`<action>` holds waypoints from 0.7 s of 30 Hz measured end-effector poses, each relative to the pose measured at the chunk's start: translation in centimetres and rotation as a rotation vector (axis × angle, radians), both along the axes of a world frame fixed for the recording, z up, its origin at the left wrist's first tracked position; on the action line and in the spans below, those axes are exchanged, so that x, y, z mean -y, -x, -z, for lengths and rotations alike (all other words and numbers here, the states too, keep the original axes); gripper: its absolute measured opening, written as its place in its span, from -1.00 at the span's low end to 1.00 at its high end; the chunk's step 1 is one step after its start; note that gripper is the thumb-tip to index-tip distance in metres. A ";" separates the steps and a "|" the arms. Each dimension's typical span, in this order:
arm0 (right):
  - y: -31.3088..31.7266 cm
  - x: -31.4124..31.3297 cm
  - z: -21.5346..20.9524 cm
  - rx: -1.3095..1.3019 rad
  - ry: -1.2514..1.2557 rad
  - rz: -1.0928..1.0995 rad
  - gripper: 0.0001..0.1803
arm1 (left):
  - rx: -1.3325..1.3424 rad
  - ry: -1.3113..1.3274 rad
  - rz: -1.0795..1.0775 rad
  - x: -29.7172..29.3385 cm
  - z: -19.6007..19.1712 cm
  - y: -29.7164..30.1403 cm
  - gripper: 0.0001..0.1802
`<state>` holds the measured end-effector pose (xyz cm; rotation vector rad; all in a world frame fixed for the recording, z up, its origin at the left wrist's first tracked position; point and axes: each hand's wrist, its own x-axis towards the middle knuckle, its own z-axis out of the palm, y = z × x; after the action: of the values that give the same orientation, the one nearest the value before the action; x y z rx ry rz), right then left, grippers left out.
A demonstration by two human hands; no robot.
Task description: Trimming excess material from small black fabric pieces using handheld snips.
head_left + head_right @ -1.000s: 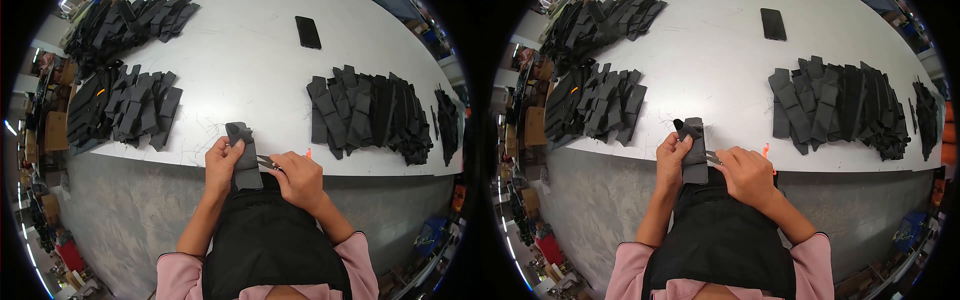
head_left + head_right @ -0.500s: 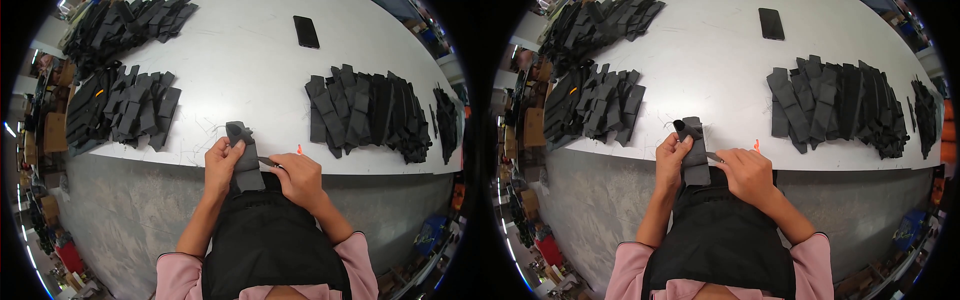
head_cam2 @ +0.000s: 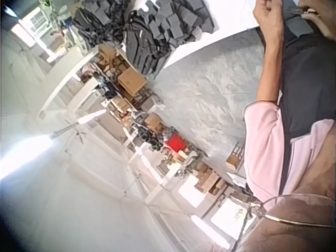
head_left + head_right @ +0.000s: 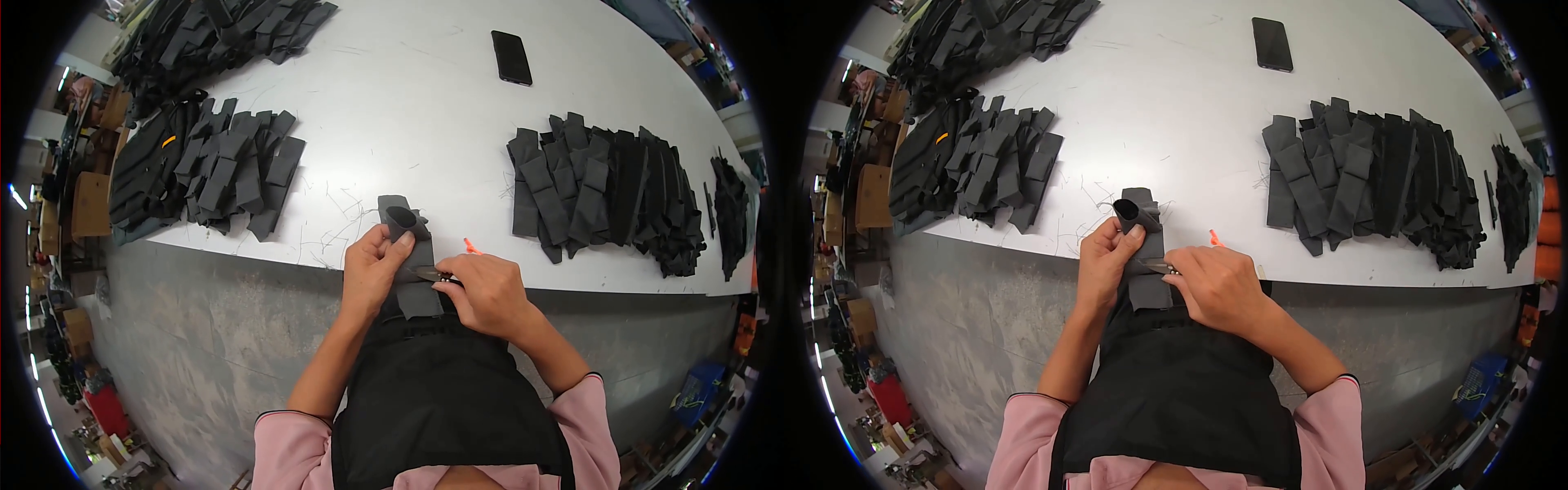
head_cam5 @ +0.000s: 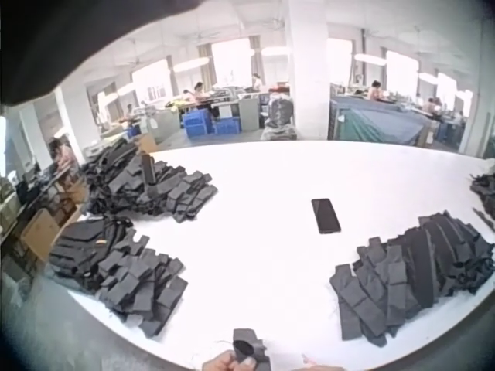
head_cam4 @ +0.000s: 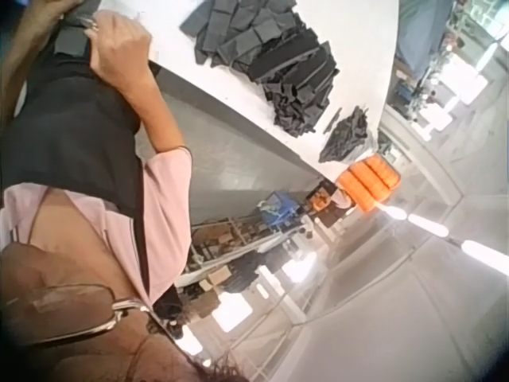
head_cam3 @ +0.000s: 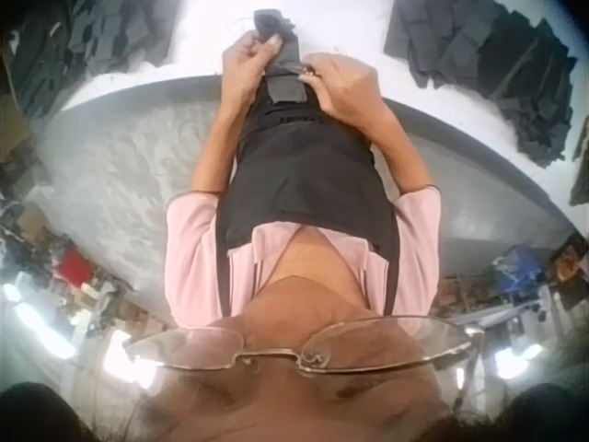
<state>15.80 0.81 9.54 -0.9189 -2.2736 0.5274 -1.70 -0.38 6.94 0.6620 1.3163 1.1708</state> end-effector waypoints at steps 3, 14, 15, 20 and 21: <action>0.3 0.0 0.2 -0.036 0.031 -0.005 -0.77 | 0.009 -0.008 0.008 0.0 -0.1 0.1 -0.82; 0.9 0.5 0.2 0.046 0.107 0.033 -0.75 | -0.004 0.013 0.034 0.2 0.5 0.4 -0.83; 0.8 0.7 0.1 0.048 0.107 0.031 -0.75 | 0.015 0.018 0.028 0.2 0.5 0.4 -0.83; 0.8 1.4 -0.3 -0.186 0.334 0.166 -0.72 | 0.041 0.042 0.012 -0.1 0.0 0.4 -0.83; 0.9 1.4 -0.1 -0.185 0.330 0.172 -0.72 | 0.097 0.051 -0.004 -0.5 0.1 0.3 -0.84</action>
<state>14.87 -0.60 9.63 -1.1611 -1.9525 0.8891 -1.98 0.08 6.87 0.5584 1.2619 1.1548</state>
